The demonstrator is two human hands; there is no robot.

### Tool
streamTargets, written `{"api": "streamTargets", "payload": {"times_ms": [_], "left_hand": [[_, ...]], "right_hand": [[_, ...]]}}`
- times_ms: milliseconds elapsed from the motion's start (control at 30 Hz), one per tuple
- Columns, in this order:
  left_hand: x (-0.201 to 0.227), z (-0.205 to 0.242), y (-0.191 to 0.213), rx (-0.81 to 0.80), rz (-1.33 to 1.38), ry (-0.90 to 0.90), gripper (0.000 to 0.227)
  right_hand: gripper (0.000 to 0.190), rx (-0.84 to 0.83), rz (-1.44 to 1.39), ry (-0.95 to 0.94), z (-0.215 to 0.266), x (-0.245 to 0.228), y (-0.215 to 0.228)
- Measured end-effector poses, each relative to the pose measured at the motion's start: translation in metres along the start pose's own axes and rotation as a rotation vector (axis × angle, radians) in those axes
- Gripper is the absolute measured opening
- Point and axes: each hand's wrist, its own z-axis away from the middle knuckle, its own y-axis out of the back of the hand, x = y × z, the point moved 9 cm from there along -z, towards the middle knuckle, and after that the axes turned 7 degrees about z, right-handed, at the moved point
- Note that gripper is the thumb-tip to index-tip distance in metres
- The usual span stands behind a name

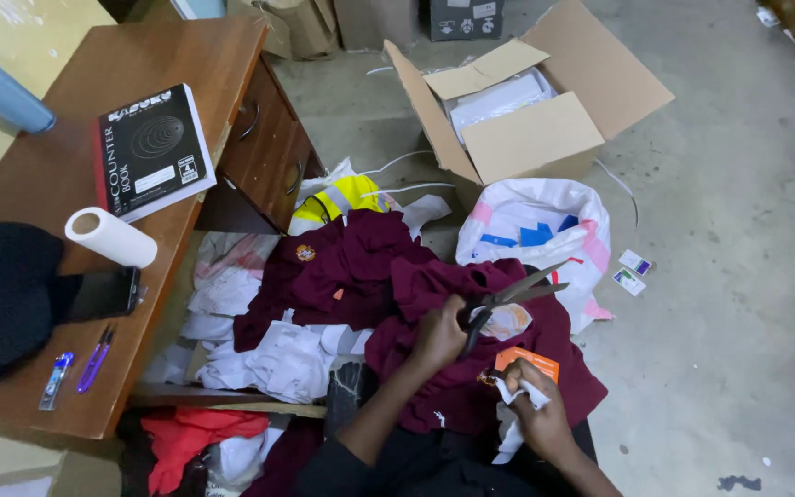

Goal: Trimming excess fabric from embroidered logos on maroon shirts using scissors

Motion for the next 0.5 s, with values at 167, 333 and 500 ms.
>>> {"api": "streamTargets", "payload": {"times_ms": [167,333,500], "left_hand": [[-0.03,0.01,0.057,-0.047,0.758,-0.03,0.054],[-0.027,0.126,0.221,0.202,1.123,-0.415,0.051],[-0.037,0.24,0.325,0.237,0.902,-0.508,0.055]], "right_hand": [[0.021,-0.018,-0.579,-0.189,0.006,0.034,-0.003],[0.033,-0.039,-0.471,-0.191,-0.013,0.018,0.005],[0.044,-0.133,-0.681,-0.209,-0.024,0.017,-0.015]]}}
